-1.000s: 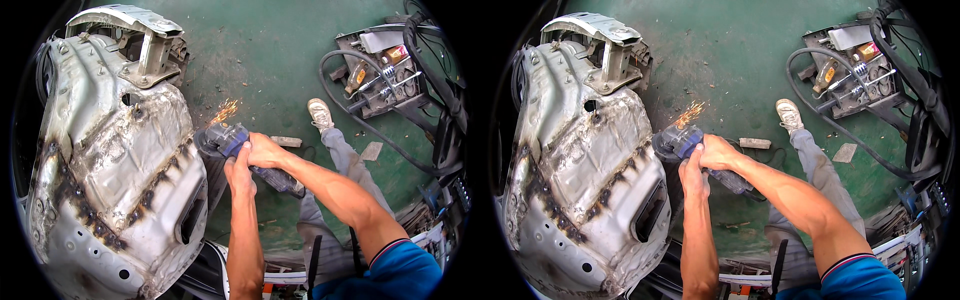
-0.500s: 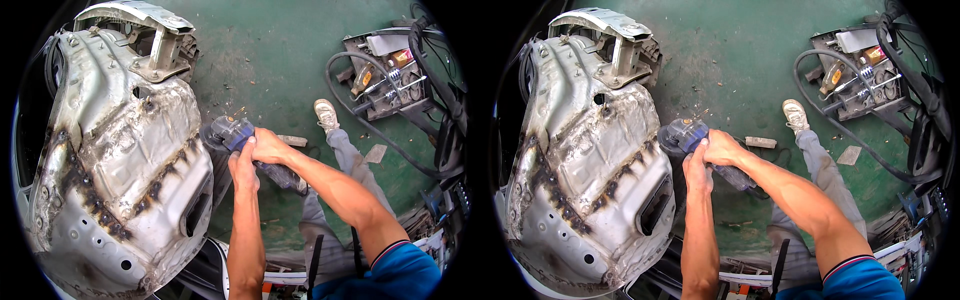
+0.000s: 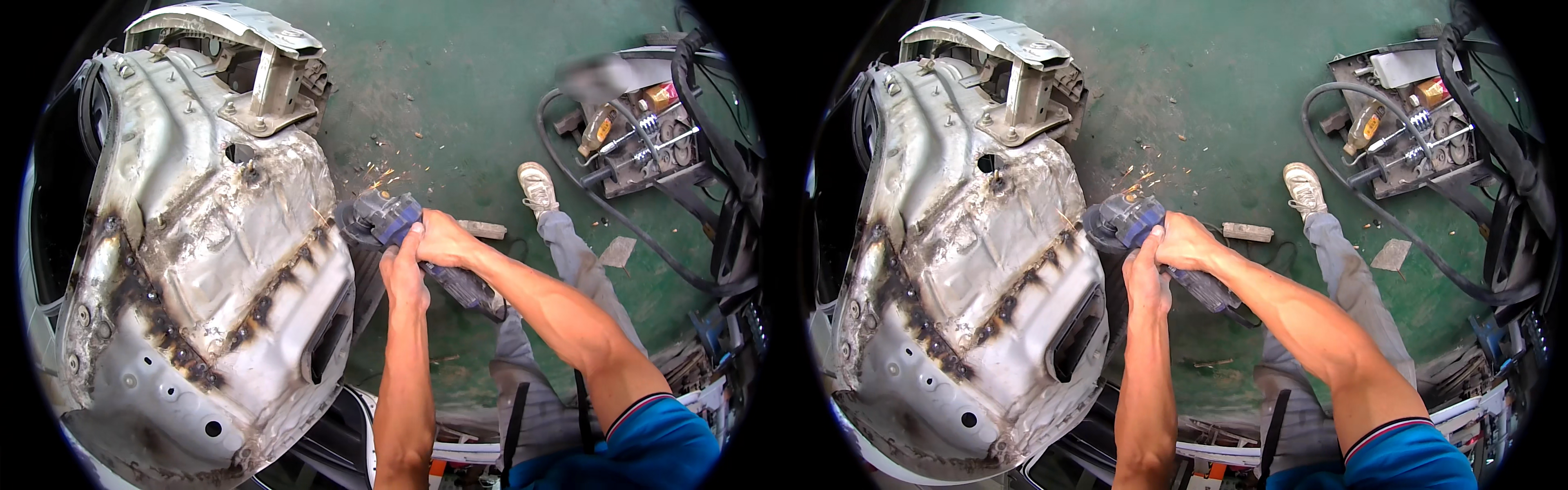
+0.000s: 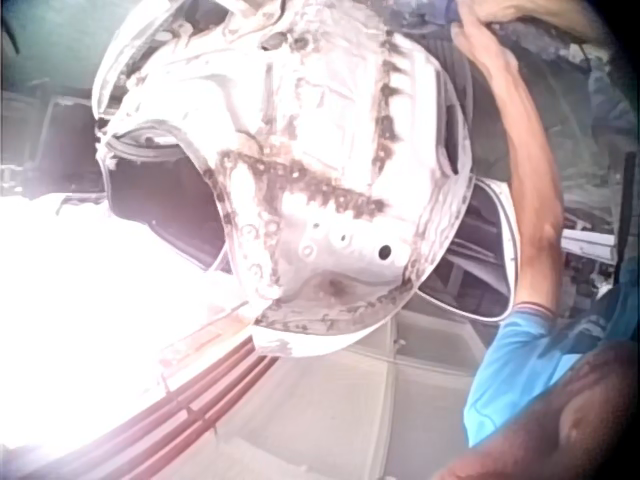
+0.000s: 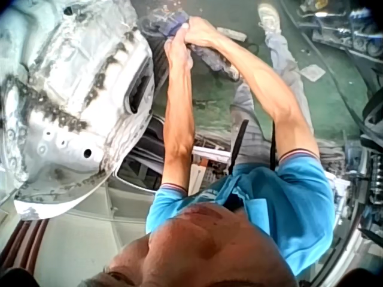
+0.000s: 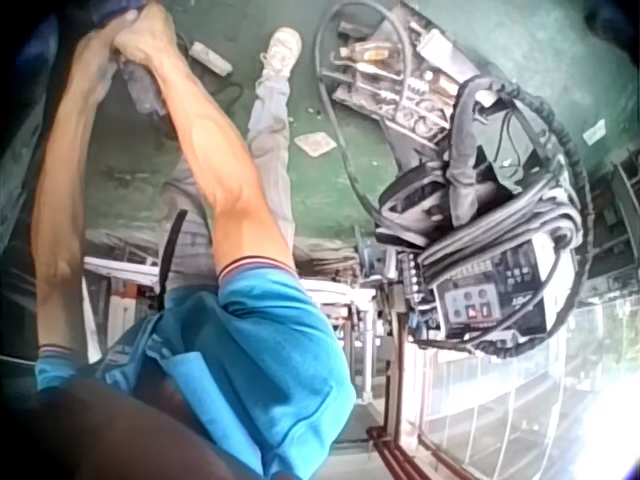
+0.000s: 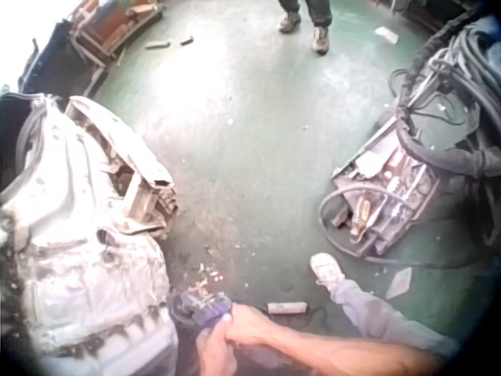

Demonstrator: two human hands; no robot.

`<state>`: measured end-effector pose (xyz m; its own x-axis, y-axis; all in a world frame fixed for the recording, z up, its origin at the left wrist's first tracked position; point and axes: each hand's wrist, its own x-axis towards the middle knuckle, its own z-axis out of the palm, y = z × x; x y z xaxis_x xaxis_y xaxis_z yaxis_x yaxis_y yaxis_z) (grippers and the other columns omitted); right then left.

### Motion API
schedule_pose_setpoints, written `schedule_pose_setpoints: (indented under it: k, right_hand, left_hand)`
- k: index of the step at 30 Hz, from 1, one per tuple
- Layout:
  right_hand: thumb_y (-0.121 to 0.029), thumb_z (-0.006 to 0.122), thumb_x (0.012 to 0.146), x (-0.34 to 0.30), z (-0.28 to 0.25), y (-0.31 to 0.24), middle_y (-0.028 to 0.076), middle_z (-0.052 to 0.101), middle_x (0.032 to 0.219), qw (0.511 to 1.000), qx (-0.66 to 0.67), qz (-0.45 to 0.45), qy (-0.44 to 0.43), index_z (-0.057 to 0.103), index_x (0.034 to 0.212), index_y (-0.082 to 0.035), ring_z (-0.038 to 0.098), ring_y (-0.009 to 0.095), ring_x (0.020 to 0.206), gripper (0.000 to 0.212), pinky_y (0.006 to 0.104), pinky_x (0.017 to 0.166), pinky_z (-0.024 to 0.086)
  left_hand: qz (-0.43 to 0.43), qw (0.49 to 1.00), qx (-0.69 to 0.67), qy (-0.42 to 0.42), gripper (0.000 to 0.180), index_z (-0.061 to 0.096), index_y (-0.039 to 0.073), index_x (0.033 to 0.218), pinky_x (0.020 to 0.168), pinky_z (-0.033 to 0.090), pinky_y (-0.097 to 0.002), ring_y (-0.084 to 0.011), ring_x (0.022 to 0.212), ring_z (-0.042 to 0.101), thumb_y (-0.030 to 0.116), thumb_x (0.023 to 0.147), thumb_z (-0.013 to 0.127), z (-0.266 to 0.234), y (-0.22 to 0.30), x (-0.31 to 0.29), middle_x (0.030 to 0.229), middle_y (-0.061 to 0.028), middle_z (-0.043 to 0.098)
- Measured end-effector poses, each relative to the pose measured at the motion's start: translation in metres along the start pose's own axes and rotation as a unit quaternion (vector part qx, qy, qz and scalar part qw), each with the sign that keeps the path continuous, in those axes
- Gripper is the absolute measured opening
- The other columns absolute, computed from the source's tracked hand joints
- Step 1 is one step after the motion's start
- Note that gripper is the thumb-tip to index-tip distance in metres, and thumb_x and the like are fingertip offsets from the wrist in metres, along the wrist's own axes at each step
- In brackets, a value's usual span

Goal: The person uses an angle grinder on the front fender of a white car, removing paint and smoothing the metal surface. Sparks fly as the grinder moves along the panel, gradually exposing bare metal.

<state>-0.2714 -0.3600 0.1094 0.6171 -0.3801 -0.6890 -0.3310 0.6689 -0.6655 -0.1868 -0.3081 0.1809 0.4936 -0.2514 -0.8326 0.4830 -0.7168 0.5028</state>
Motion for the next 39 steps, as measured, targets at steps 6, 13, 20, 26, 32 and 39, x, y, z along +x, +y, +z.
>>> schedule_pose_setpoints:
  k: [6, 13, 20, 26, 32, 39]
  right_hand:
    - [-0.023, 0.067, 0.076, -0.001, 0.001, 0.0, 0.027, 0.073, 0.092, 1.0, -0.009, -0.014, 0.01, 0.07, 0.097, 0.003, 0.073, 0.042, 0.091, 0.033, 0.0466, 0.081, 0.056]
    - [-0.026, 0.069, 0.074, 0.003, -0.001, -0.004, 0.029, 0.072, 0.095, 0.999, -0.03, 0.021, 0.013, 0.069, 0.097, 0.007, 0.072, 0.044, 0.095, 0.039, 0.0488, 0.082, 0.056]
    - [-0.029, 0.069, 0.076, -0.035, -0.004, -0.017, 0.03, 0.072, 0.1, 0.994, -0.105, 0.012, 0.03, 0.062, 0.115, 0.004, 0.07, 0.048, 0.1, 0.051, 0.052, 0.085, 0.056]
    - [-0.029, 0.066, 0.08, -0.05, 0.01, -0.032, 0.029, 0.072, 0.101, 0.999, -0.036, -0.018, -0.008, 0.06, 0.115, 0.001, 0.07, 0.048, 0.1, 0.046, 0.0506, 0.084, 0.055]
    - [-0.028, 0.067, 0.078, -0.044, 0.019, -0.031, 0.029, 0.072, 0.1, 0.999, -0.017, -0.037, -0.002, 0.059, 0.116, 0.001, 0.069, 0.049, 0.099, 0.048, 0.0502, 0.083, 0.055]
    - [-0.026, 0.067, 0.077, -0.05, 0.016, -0.036, 0.029, 0.072, 0.099, 0.999, -0.022, -0.025, -0.019, 0.06, 0.115, 0.001, 0.07, 0.048, 0.098, 0.048, 0.0507, 0.082, 0.055]
  left_hand:
    - [-0.012, 1.0, -0.001, 0.011, 0.051, 0.06, -0.012, 0.125, 0.097, 0.05, -0.0372, -0.0237, 0.112, 0.065, 0.024, 0.094, 0.076, 0.003, 0.005, -0.002, 0.122, -0.0175, 0.067]
    - [-0.039, 0.999, 0.004, -0.022, 0.045, 0.064, 0.001, 0.127, 0.1, 0.046, -0.0428, -0.0219, 0.119, 0.062, 0.032, 0.096, 0.072, -0.002, 0.003, 0.007, 0.126, -0.0096, 0.067]
    - [0.004, 0.998, -0.045, -0.045, 0.044, 0.061, -0.004, 0.128, 0.099, 0.05, -0.0348, -0.021, 0.117, 0.064, 0.024, 0.096, 0.073, -0.001, -0.007, -0.024, 0.127, -0.0116, 0.067]
    - [0.033, 0.999, -0.007, 0.011, 0.053, 0.057, -0.011, 0.13, 0.103, 0.05, -0.0385, -0.024, 0.119, 0.064, 0.022, 0.094, 0.075, -0.009, 0.014, -0.053, 0.127, -0.0163, 0.065]
    - [0.036, 0.999, 0.015, 0.023, 0.056, 0.056, -0.012, 0.129, 0.1, 0.051, -0.0391, -0.0254, 0.116, 0.065, 0.024, 0.092, 0.077, -0.012, 0.022, -0.053, 0.125, -0.0176, 0.065]
    - [0.036, 0.999, 0.015, 0.035, 0.059, 0.055, -0.013, 0.129, 0.099, 0.052, -0.0401, -0.0264, 0.116, 0.065, 0.025, 0.091, 0.078, -0.011, 0.019, -0.057, 0.125, -0.0188, 0.065]
